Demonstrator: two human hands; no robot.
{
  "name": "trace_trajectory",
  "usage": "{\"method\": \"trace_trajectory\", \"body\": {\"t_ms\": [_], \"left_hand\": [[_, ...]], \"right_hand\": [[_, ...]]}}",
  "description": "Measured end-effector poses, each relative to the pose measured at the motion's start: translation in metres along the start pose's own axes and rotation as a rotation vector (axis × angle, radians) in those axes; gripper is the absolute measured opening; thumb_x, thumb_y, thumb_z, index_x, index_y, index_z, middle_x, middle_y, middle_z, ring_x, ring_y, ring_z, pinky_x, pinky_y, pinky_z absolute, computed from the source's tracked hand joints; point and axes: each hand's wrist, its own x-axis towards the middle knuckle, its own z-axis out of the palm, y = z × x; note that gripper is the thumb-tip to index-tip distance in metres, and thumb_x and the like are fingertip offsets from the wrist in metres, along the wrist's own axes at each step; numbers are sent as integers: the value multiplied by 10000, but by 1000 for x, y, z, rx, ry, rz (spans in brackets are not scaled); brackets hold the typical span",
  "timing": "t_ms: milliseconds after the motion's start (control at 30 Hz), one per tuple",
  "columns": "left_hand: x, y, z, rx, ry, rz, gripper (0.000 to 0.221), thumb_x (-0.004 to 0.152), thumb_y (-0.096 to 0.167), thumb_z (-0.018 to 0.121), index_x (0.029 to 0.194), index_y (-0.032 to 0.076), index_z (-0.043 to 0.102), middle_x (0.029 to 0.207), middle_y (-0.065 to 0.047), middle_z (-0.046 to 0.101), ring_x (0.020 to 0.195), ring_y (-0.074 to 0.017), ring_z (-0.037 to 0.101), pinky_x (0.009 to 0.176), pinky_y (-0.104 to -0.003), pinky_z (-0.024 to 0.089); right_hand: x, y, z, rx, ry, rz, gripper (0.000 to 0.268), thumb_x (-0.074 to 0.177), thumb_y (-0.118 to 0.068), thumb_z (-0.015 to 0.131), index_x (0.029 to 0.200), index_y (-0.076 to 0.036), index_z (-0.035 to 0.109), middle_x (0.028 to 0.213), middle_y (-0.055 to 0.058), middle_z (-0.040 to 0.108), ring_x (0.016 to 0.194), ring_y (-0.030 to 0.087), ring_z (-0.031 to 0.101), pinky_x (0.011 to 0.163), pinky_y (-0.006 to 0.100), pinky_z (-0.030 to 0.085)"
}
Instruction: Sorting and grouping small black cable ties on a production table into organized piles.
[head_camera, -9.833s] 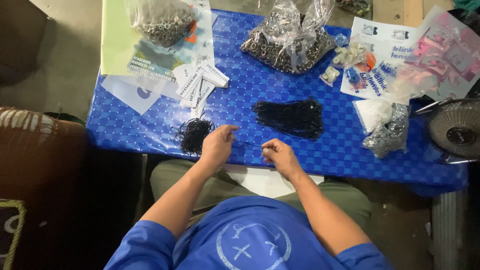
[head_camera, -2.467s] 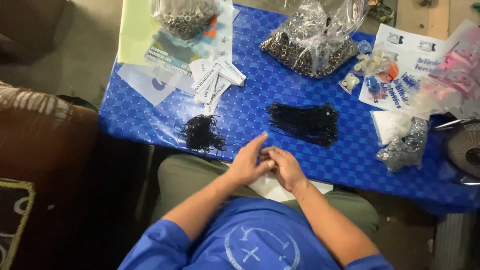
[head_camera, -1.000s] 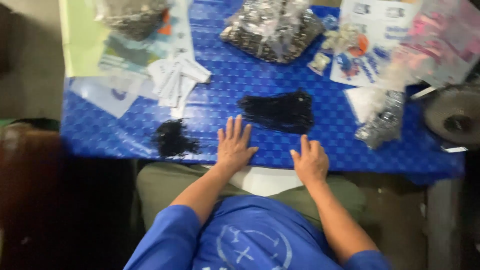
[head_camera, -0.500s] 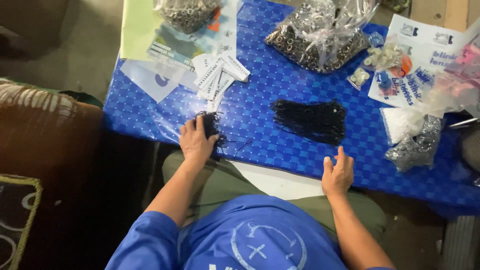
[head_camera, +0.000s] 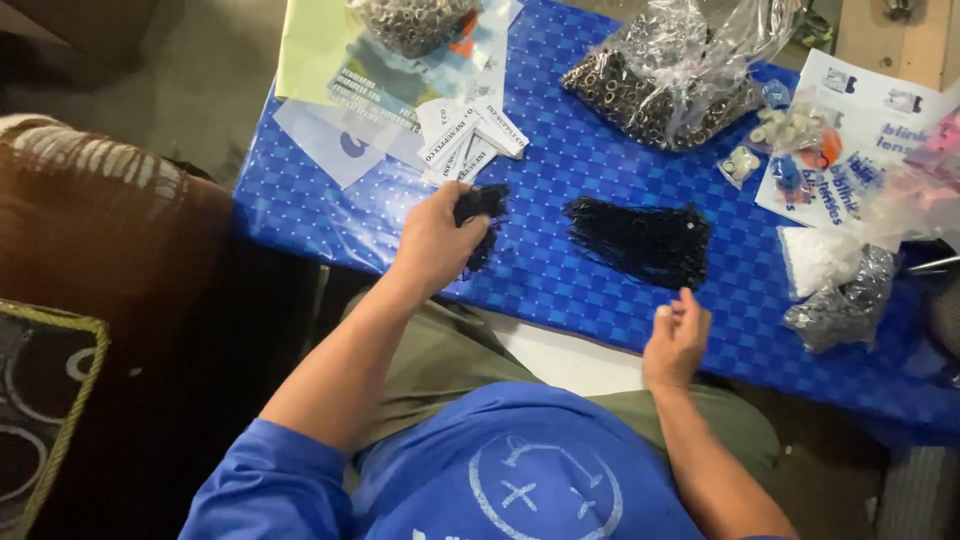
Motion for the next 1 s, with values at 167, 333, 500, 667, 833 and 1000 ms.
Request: {"method": "trace_trajectory", "body": {"t_ms": [167,333,500,667,833,1000], "left_hand": [[-8,36,-23,-143,-31,25,377,787,349,732,1145,229,716,873,-105,732,866,-311,739,745,-422,587],[-1,41,-10,-484,-69,35,293,798,225,751,1076,135,749,818,-69,709,749,-182,709,657,-326,601],[-4,38,24,-1167,-110,-90,212,846,47,704,1048,-11,673,863,-114,658,802,-212,693,700,-349,623],[-5,-6,65,-1320,-154,-269,188,885,128,697,1058,55,700,890,-153,696,843,-279,709,766,-419,612],[-19,-17,92,-1457,-166,-446,203,886,167,675,1057,66,718,922,-180,721,874,-312,713,799,-449,605],[-34,-14,105,-1340,-142,-338,180,920,111,641,1060,27,718,895,-183,733,837,-286,739,770,-413,631]], "right_hand": [[5,-94,31,294,-187,-4,430,922,-53,668,1351,-48,645,1109,133,629,960,264,631,857,340,532],[10,-162,67,728,-614,169,631,875,23,686,1476,-75,522,1314,152,593,1143,248,652,965,375,550],[9,-201,105,1165,-691,384,596,843,54,760,1393,-72,566,1301,110,644,1183,232,648,975,379,539],[24,-209,70,955,-487,656,183,924,-12,590,1081,-37,681,830,81,686,674,136,654,590,227,579],[20,-198,44,815,-385,668,241,957,-26,589,1174,-9,694,930,103,688,835,145,685,719,202,581],[21,-199,19,440,-402,303,336,995,-171,583,1327,-141,627,1209,79,583,1175,228,580,1024,423,482]]}}
